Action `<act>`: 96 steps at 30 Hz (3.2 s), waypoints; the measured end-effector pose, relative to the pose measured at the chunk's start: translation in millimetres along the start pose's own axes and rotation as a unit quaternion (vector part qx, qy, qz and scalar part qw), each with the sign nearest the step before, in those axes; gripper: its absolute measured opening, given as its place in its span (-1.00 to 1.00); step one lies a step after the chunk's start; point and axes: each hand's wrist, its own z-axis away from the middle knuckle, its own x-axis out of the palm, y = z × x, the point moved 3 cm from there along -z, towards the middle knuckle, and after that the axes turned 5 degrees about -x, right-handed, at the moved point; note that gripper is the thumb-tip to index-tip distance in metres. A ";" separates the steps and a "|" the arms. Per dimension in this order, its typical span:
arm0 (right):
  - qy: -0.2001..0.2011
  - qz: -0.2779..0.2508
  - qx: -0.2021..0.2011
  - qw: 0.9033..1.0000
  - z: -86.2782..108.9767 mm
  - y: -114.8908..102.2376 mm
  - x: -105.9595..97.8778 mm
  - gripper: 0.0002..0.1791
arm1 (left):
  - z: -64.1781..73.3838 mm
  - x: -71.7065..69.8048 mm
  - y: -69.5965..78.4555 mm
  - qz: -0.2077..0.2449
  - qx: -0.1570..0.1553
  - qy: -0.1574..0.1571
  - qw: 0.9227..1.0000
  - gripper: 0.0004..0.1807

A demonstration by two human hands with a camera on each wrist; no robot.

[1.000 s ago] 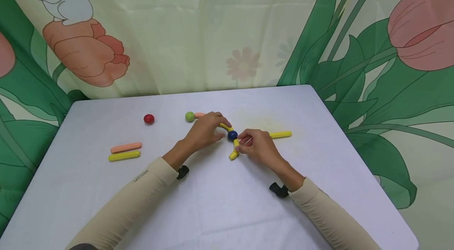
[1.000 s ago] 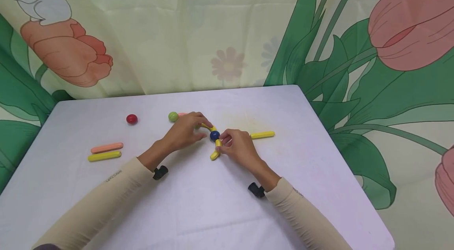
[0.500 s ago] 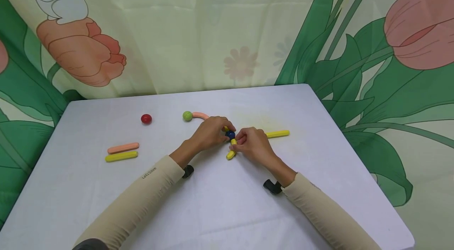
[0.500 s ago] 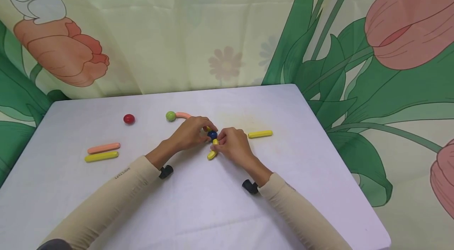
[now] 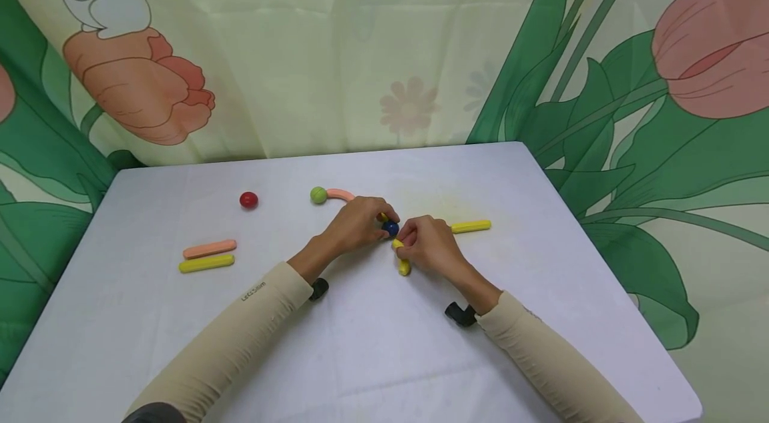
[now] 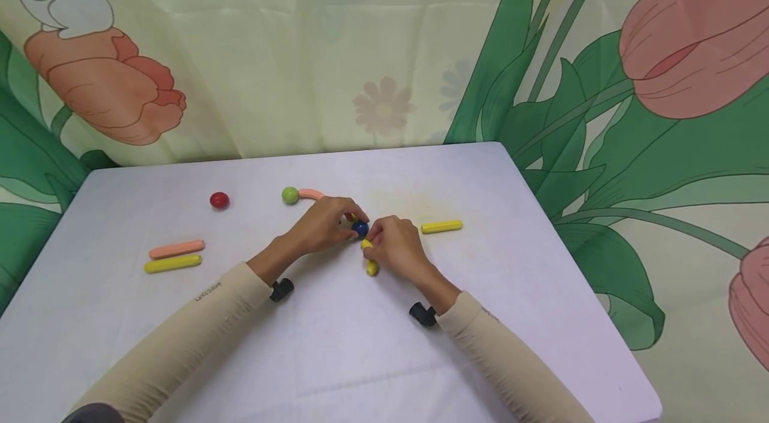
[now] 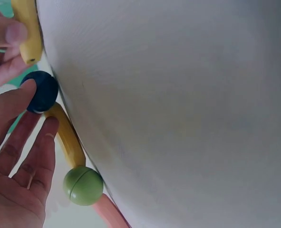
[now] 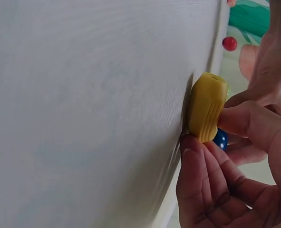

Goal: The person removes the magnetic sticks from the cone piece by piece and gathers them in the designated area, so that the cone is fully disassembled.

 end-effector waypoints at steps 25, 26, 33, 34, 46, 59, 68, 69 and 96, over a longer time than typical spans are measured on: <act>0.082 0.002 -0.010 0.997 -4.1 47.3 -57.5 -0.82 | 9.5 -5.2 -4.2 0.046 0.001 -0.028 0.999 -0.66; 0.083 0.004 -0.009 0.997 -4.5 48.5 -57.7 -0.82 | 10.2 -5.3 -4.0 0.048 0.001 -0.029 0.998 -0.66; 0.079 0.014 0.012 0.997 -9.4 51.4 -54.0 -0.82 | 14.1 -7.3 -1.9 0.036 0.013 -0.023 0.999 -0.68; 0.079 0.017 0.013 0.997 -10.2 51.5 -53.2 -0.82 | 14.7 -7.5 -1.8 0.034 0.014 -0.021 0.999 -0.69; 0.077 0.055 -0.013 0.995 -17.5 53.5 -45.8 -0.83 | 23.4 -5.9 -4.1 0.014 0.002 0.001 1.000 -0.73; 0.114 0.049 -0.045 0.991 -13.7 44.7 -43.7 -0.83 | 29.4 -3.8 -7.0 -0.009 -0.029 0.003 1.000 -0.73; 0.105 0.029 -0.053 0.993 -16.9 34.2 -36.6 -0.79 | 28.8 -2.1 -6.4 -0.020 -0.024 -0.009 0.999 -0.75; 0.105 0.026 -0.056 0.993 -17.1 32.6 -36.1 -0.79 | 29.2 -2.4 -6.5 -0.021 -0.023 -0.010 0.999 -0.75; 0.042 -0.040 -0.113 0.992 -35.1 1.1 -5.7 -0.81 | 32.1 -6.2 -12.3 0.002 -0.018 -0.012 1.000 -0.77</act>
